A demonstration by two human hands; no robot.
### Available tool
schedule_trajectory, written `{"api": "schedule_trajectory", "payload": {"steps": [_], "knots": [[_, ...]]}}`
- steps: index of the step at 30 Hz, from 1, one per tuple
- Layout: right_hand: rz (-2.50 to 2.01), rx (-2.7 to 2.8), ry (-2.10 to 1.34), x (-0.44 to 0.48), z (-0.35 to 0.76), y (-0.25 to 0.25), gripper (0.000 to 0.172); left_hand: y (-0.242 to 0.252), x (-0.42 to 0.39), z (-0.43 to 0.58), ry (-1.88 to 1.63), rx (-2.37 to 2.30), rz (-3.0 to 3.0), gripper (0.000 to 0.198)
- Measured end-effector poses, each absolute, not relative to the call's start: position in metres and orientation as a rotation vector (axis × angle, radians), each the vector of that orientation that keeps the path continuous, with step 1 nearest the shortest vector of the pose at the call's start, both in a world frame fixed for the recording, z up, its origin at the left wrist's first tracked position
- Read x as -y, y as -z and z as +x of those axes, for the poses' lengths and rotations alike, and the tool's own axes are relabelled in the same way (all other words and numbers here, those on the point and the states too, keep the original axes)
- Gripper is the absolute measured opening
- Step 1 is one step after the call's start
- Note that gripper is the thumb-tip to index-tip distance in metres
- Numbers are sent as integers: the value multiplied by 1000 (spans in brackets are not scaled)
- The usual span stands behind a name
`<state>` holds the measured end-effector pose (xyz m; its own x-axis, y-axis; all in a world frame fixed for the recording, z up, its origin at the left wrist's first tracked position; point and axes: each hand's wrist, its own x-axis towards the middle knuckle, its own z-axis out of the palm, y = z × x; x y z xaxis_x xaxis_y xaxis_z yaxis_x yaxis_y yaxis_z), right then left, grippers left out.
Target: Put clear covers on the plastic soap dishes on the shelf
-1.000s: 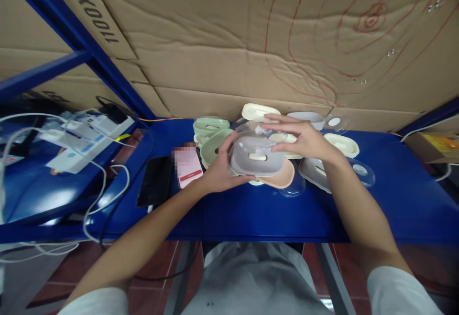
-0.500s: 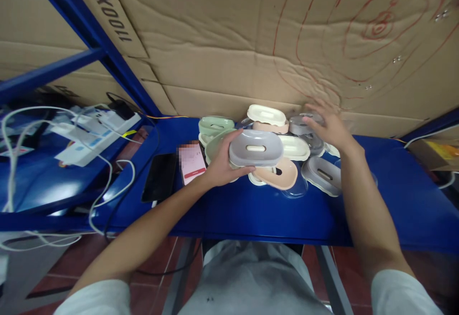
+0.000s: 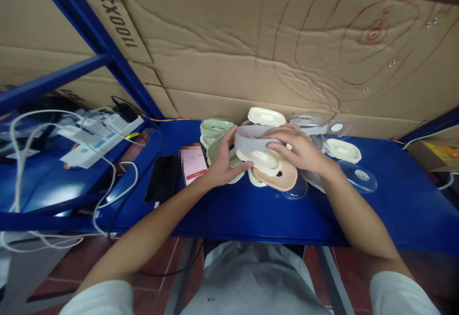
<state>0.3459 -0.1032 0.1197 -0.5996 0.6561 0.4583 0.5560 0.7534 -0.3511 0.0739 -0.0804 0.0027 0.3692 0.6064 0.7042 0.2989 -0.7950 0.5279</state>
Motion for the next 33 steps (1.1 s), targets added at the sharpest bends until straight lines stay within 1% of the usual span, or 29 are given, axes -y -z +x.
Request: {"api": "schedule_trajectory", "payload": {"steps": [3,5,7,8,10,12,14,18,22,27,30,33], "knots": [[-1042,2267,-136,105,359,-125,37,-9,81,73,-1392,-958,2475,75],[-1121,2202,-67,110,362,-117,36,-13,86,74,-1327,-999,2650,56],[-1170,2159,14,119,361,-98,34,-14,93,78,-1202,-883,2830,42],[-1182,2153,53,124,361,-86,33,-14,97,81,-1126,-786,2900,40],[-1202,2163,103,132,362,-65,31,-13,103,86,-974,-601,2968,38],[-1220,2166,131,137,370,-53,30,-11,107,89,-870,-530,2963,38],[-1249,2136,179,139,383,-51,31,-11,107,89,-830,-565,2939,39],[-1328,2172,265,140,402,-57,34,-19,102,83,-850,-661,2923,35],[-1364,2217,287,149,408,-49,36,-45,97,70,-849,-792,2994,30],[-1440,2176,378,160,423,-36,41,-79,93,43,-697,-913,3087,31],[-1488,2112,427,158,425,-29,41,-86,108,32,-634,-947,3066,31],[-1485,2033,460,155,415,-22,41,-77,145,35,-611,-979,2999,32]]}}
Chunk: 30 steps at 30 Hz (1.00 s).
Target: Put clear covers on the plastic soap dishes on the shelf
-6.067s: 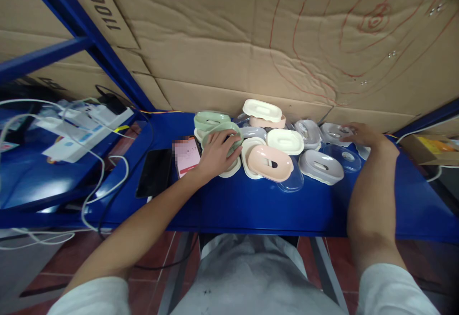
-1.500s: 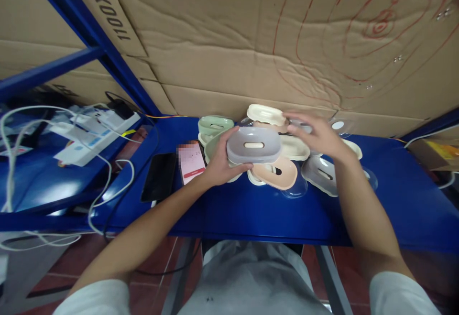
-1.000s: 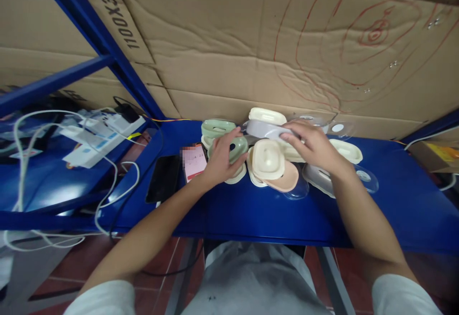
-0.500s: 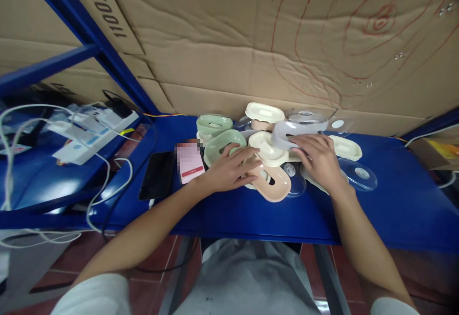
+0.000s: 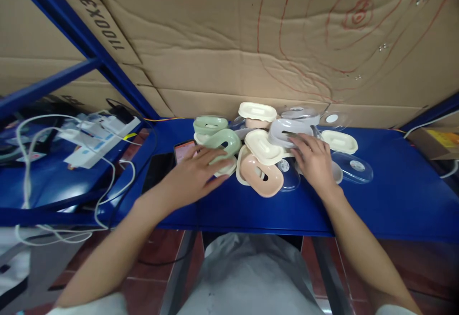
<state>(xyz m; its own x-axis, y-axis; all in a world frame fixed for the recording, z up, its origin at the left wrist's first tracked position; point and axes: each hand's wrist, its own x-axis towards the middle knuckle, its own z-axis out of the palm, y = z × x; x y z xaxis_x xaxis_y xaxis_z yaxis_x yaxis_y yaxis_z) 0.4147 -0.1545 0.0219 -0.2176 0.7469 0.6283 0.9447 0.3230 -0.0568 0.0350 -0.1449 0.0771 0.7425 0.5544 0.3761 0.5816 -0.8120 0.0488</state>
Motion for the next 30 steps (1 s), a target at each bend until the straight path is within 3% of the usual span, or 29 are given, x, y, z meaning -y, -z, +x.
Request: {"api": "schedule_trajectory", "payload": {"steps": [6,12,17,21,30], "knots": [[-1315,2032,415,160,395,-19,49,-25,232,76,671,1202,-2952,43],[-1194,2117,344,167,397,-19,49,18,252,98,715,1377,-2910,50],[-1017,2275,313,175,384,-18,54,20,246,83,877,1561,-2577,37],[-966,2307,311,181,374,-15,52,19,240,56,882,1868,-2115,41],[-876,2319,246,181,368,-9,49,27,273,11,1058,2016,-2304,39]]}}
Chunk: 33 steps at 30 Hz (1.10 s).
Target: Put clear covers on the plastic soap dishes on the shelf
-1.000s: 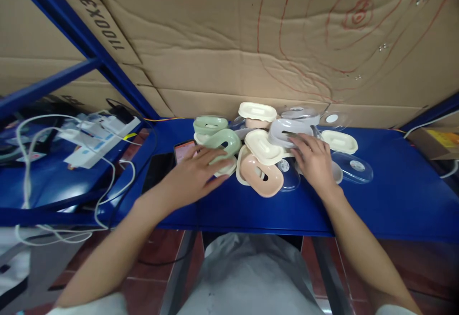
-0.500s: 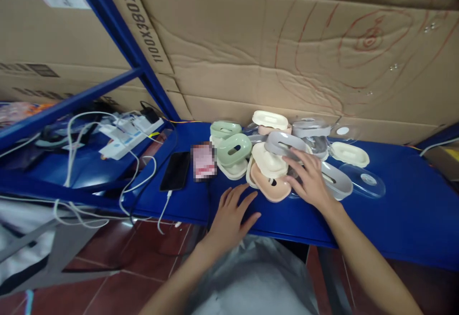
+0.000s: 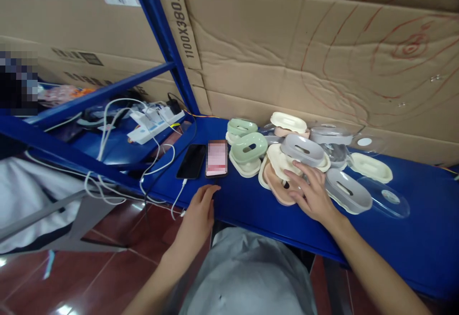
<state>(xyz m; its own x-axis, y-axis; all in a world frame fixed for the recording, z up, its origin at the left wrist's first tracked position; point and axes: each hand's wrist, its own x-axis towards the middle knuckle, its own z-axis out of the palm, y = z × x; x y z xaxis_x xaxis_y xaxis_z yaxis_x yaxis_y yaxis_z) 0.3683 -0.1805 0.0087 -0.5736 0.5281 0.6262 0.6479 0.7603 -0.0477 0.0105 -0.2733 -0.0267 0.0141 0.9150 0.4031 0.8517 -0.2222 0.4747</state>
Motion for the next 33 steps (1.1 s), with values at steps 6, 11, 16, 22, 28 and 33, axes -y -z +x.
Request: {"api": "schedule_trajectory", "payload": {"steps": [6,11,16,22,28,33], "knots": [[-877,2339,199,185,365,-9,50,8,278,6,-869,-2143,2229,42],[-931,2343,183,183,367,-7,50,7,245,10,-666,-2495,2265,54],[-944,2357,213,182,367,-6,49,11,237,7,-624,-2497,2243,43],[-870,2425,248,189,357,-7,44,9,242,12,-763,-2458,2195,59],[-826,2456,431,204,335,-12,41,-4,221,47,-918,-1963,2498,65],[-1007,2366,430,205,333,-12,49,-12,217,82,-875,-1628,2658,46]]}}
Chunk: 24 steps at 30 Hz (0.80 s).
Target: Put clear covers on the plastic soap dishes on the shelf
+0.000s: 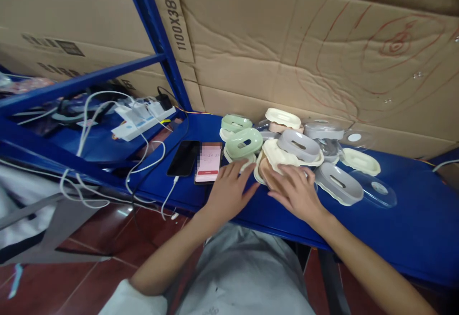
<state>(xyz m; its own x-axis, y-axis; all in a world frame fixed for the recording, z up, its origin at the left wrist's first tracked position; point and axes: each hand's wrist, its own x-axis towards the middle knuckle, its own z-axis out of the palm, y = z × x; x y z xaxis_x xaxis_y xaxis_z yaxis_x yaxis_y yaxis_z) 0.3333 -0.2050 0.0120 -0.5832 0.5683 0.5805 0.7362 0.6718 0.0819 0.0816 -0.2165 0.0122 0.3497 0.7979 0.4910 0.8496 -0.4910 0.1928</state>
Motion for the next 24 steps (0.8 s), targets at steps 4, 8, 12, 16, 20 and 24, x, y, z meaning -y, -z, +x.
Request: {"api": "schedule_trajectory", "payload": {"steps": [4,8,12,16,20,24], "knots": [[-1151,2243,305,195,344,-12,41,-8,227,96,652,1307,-2752,54],[-1110,2168,133,185,356,-15,27,-2,235,104,549,1186,-2688,47],[-1030,2085,-94,184,367,-28,24,6,242,112,615,1187,-2612,37],[-1088,1911,-248,204,385,-39,20,14,241,116,725,1204,-2539,27],[-1100,1799,-278,253,412,-29,20,13,236,113,929,1308,-2489,15],[-1212,1984,-194,310,439,-13,28,12,241,109,1042,1476,-2328,11]]}}
